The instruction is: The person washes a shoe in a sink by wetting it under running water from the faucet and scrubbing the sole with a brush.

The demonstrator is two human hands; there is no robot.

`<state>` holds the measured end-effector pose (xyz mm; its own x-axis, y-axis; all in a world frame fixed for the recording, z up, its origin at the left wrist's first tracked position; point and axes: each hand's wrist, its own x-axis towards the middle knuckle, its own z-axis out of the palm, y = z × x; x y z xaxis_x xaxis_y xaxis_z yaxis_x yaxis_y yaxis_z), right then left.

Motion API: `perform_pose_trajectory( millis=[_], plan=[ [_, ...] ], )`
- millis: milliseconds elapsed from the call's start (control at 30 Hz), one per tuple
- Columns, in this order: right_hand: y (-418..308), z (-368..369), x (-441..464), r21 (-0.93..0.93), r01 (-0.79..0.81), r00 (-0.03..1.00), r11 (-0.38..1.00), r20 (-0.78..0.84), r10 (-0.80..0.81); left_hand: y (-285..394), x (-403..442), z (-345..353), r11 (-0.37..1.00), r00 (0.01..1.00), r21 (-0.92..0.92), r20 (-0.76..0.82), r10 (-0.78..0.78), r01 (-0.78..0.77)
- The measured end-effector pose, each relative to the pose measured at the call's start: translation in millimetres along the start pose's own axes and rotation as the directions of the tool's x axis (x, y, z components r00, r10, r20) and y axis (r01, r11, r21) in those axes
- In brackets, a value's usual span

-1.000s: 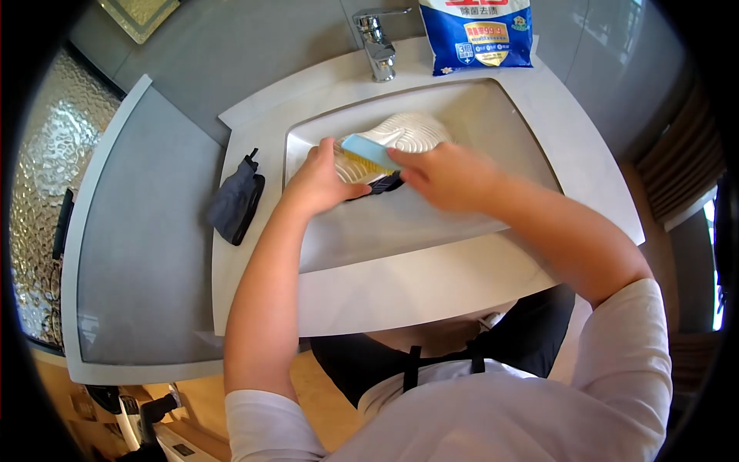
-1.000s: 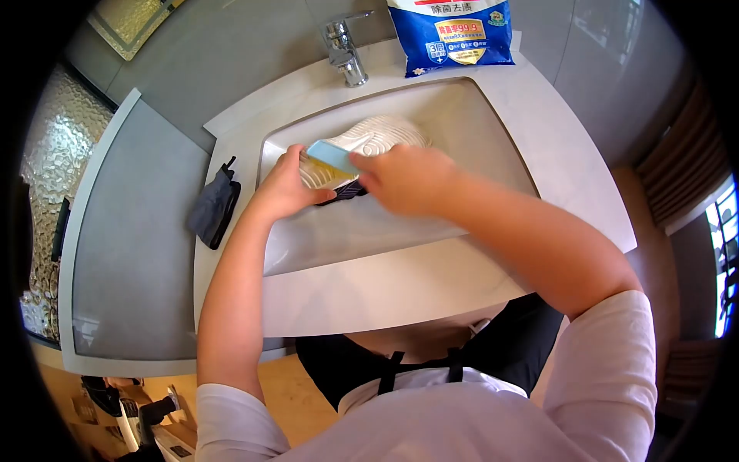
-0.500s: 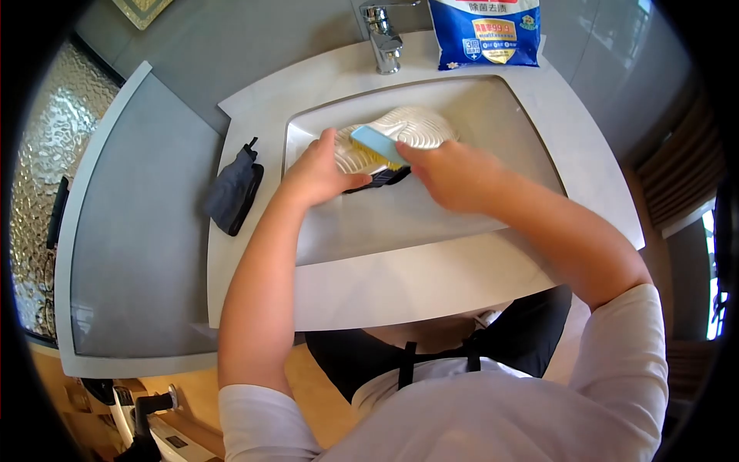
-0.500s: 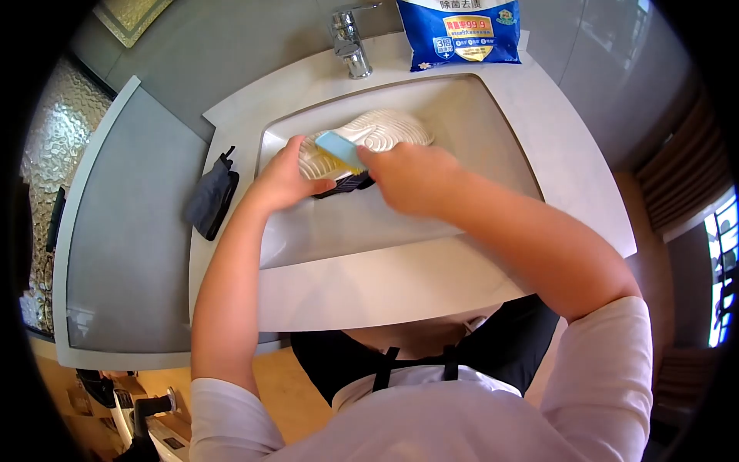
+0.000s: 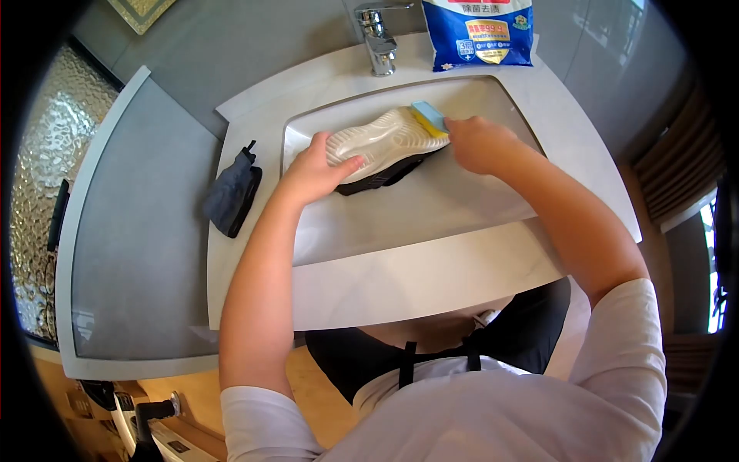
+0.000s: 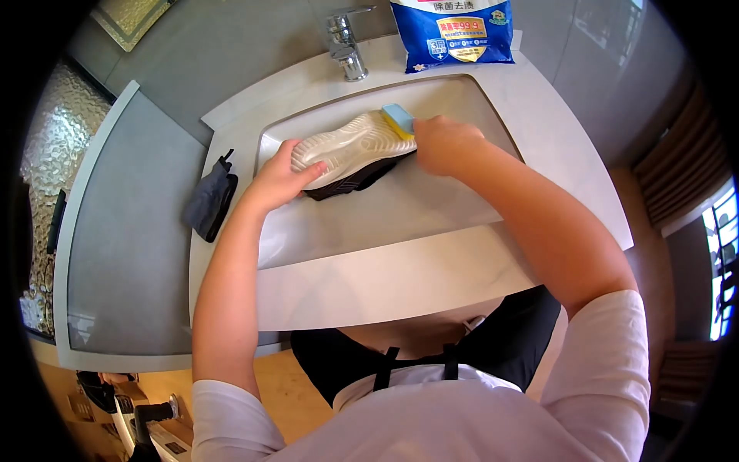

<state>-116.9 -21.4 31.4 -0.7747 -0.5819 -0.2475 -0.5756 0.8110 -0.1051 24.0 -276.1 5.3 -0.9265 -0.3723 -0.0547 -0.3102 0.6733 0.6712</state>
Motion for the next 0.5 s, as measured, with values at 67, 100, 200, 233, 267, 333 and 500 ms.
perform_pose_trajectory(
  millis=[67,100,200,233,267,333,500],
  plan=[
    [6,1,3,0.004,-0.011,1.000,1.000,-0.022,0.011,26,-12,-7,0.962,0.955,0.009,0.113,-0.273,0.274],
    [8,1,5,0.010,-0.025,0.999,1.000,-0.044,0.025,30,-13,-8,0.961,0.955,0.007,0.110,-0.275,0.275],
    [11,2,9,0.024,-0.040,0.995,0.999,-0.094,0.042,24,-13,-6,0.976,0.967,0.024,0.131,-0.217,0.215],
    [11,2,8,0.025,-0.040,0.995,0.999,-0.090,0.042,13,-8,0,0.986,0.999,0.164,0.009,-0.046,0.044],
    [10,0,6,0.028,-0.032,0.996,0.999,-0.087,0.035,11,-8,3,0.942,0.986,0.317,-0.086,0.145,-0.111],
    [10,-1,5,0.031,-0.026,0.996,0.999,-0.086,0.028,7,-6,5,0.926,0.985,0.363,-0.091,0.144,-0.102],
    [10,6,2,0.020,0.019,0.976,1.000,-0.216,-0.014,16,-9,3,0.902,0.996,0.431,-0.070,0.057,-0.021]
  ],
)
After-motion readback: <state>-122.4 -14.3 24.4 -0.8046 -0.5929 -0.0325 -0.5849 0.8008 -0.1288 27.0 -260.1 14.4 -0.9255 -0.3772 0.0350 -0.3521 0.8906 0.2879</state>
